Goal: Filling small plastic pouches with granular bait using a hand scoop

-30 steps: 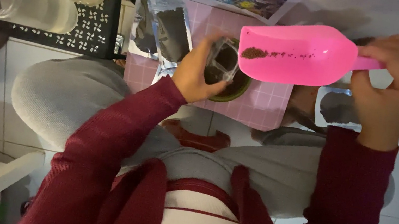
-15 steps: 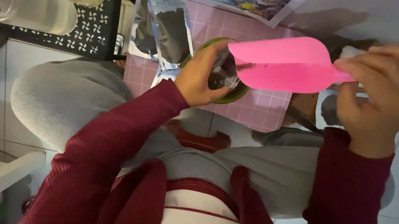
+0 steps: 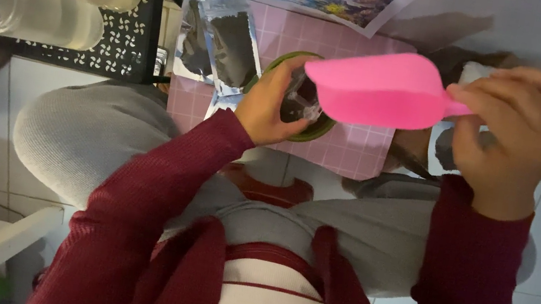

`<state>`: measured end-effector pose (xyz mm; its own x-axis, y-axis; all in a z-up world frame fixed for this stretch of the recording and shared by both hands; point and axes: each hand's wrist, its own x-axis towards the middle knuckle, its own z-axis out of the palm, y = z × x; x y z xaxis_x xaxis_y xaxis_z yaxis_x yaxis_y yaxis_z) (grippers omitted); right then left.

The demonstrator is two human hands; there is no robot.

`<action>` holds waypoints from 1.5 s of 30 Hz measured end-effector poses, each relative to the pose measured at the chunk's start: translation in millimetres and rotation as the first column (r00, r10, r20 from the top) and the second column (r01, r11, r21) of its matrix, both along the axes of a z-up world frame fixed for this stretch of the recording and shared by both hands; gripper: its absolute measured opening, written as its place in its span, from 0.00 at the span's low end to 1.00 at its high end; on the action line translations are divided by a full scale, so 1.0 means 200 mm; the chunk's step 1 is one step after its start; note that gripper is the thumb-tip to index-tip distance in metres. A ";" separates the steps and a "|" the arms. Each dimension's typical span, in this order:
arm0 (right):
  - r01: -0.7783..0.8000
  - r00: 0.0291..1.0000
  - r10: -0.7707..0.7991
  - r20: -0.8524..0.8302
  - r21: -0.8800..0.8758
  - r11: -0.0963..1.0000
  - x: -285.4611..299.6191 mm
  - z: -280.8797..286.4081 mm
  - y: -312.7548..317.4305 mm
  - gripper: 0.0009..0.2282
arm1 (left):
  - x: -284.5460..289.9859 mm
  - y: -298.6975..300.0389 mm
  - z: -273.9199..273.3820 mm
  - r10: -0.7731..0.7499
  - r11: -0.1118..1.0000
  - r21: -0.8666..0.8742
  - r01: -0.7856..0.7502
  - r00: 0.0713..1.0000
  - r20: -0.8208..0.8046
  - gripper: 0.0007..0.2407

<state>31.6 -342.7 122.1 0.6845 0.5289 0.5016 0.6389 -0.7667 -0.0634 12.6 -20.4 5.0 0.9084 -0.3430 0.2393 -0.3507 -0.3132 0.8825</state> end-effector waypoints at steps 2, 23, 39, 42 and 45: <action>0.030 0.999 -0.030 -0.023 0.016 0.999 0.00 0.01 -0.01 0.12 | 0.00 0.01 0.03 -0.002 1.000 -0.028 0.001 0.999 -0.038 0.35; 0.085 0.938 -0.127 -0.323 -0.140 0.986 0.02 -0.36 0.29 0.18 | -0.05 0.17 0.01 0.048 0.929 -0.364 -0.063 0.998 -0.051 0.32; 0.130 0.869 -0.120 -0.480 -0.014 0.991 0.05 -0.67 0.13 0.16 | -0.04 0.18 -0.04 0.043 0.936 -0.349 -0.044 0.999 -0.011 0.33; 0.185 0.835 -0.134 -0.534 0.043 0.982 0.04 -0.68 0.07 0.15 | -0.04 0.18 -0.04 0.046 0.936 -0.348 -0.042 0.999 0.001 0.33; 0.238 0.796 -0.093 -0.598 0.168 0.957 0.02 -0.62 0.06 0.16 | -0.04 0.18 -0.03 0.046 0.939 -0.341 -0.043 0.999 0.001 0.33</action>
<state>34.7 -331.4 -1.0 0.9501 0.3034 0.0729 0.2907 -0.7756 -0.5603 4.2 15.0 -1.2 0.9180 -0.1988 0.3431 -0.3520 -0.0102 0.9359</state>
